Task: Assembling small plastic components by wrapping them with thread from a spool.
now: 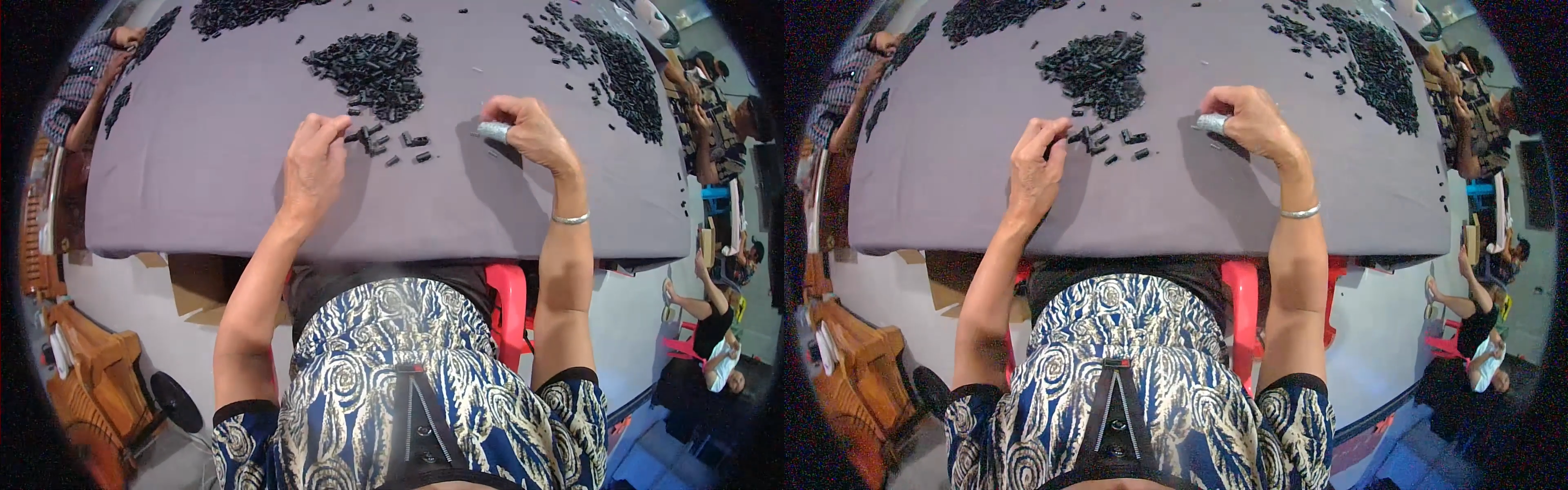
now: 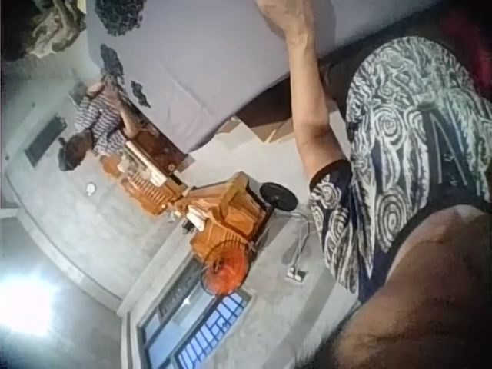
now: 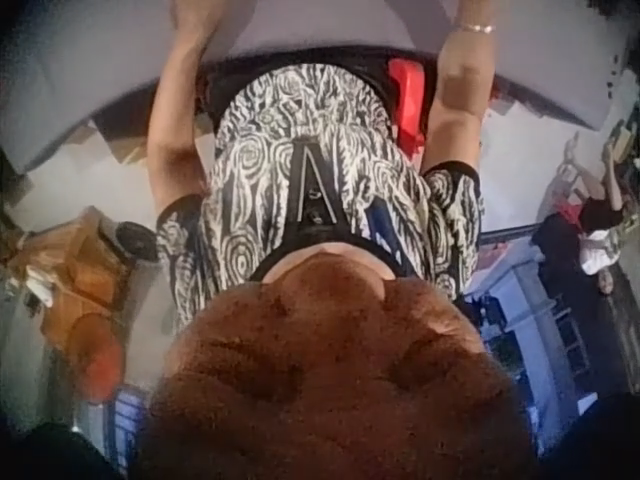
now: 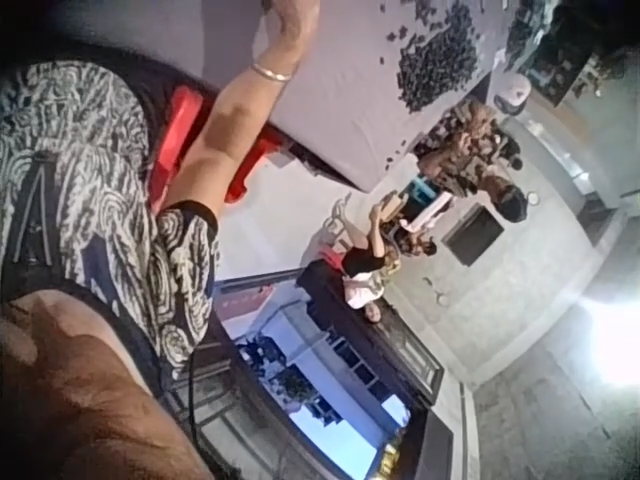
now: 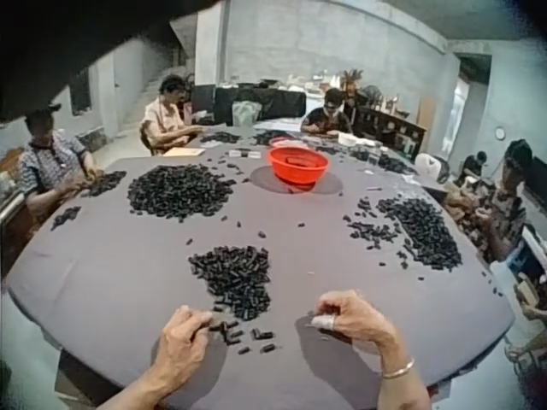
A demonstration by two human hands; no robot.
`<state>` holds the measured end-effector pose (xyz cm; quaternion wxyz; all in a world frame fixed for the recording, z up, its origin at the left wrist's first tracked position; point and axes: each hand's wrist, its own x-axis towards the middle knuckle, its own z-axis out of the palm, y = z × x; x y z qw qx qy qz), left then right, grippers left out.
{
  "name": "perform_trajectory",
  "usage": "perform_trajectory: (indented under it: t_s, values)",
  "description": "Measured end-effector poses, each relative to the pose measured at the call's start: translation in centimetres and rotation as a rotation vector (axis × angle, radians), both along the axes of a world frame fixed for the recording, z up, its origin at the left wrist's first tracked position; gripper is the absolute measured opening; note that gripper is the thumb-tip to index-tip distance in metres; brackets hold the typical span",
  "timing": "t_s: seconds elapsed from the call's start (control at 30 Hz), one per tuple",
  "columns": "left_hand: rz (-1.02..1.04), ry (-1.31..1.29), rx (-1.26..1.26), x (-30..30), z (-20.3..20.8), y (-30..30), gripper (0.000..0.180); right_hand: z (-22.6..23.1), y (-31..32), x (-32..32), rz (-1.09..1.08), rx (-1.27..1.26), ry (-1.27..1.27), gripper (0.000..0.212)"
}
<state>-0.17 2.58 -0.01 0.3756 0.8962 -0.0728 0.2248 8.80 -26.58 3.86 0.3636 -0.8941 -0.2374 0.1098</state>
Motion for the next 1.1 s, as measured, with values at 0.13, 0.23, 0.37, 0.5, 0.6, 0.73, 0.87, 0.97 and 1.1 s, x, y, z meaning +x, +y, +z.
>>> perform_trajectory:
  t_s: [0.13, 0.23, 0.37, 0.5, 0.6, 0.73, 0.87, 0.97, 1.1]
  values:
    - [0.026, -0.013, -0.139, 0.2, 0.1, -0.2, 0.021, -0.3, 1.0, -0.1, -0.048, 0.134, -0.022, 0.010]
    - [0.056, -0.010, -0.174, 0.1, 0.0, 0.4, 0.022, 0.0, 3.4, -1.0, 0.026, 0.198, -0.092, 0.009]
    - [0.061, -0.059, -0.264, 0.4, -0.4, 0.5, 0.023, 0.1, 6.0, -1.6, 0.122, 0.183, -0.153, 0.007]
    - [0.063, -0.081, -0.267, 0.5, -0.7, 0.5, 0.023, -0.6, 8.3, -1.2, 0.257, 0.182, -0.238, 0.010]
    - [0.067, -0.028, -0.244, 0.4, -0.8, 0.8, 0.022, -0.3, 9.8, -1.4, 0.371, 0.117, -0.297, 0.011]
    - [0.068, -0.011, -0.291, 0.2, -0.3, 0.5, 0.021, -0.8, 10.5, -1.3, 0.426, -0.120, -0.400, 0.028]
    - [0.044, -0.014, -0.358, -0.1, 0.2, 0.0, 0.019, -0.9, 10.6, -1.7, 0.413, -0.100, -0.400, 0.024]
    - [-0.027, 0.070, -0.392, -0.4, 0.7, -0.3, 0.018, -1.0, 10.1, -2.0, 0.344, 0.007, -0.387, 0.020]
    - [-0.169, 0.123, -0.416, -0.9, 1.5, -1.0, 0.018, -0.5, 10.0, -2.6, 0.317, 0.210, -0.408, 0.019]
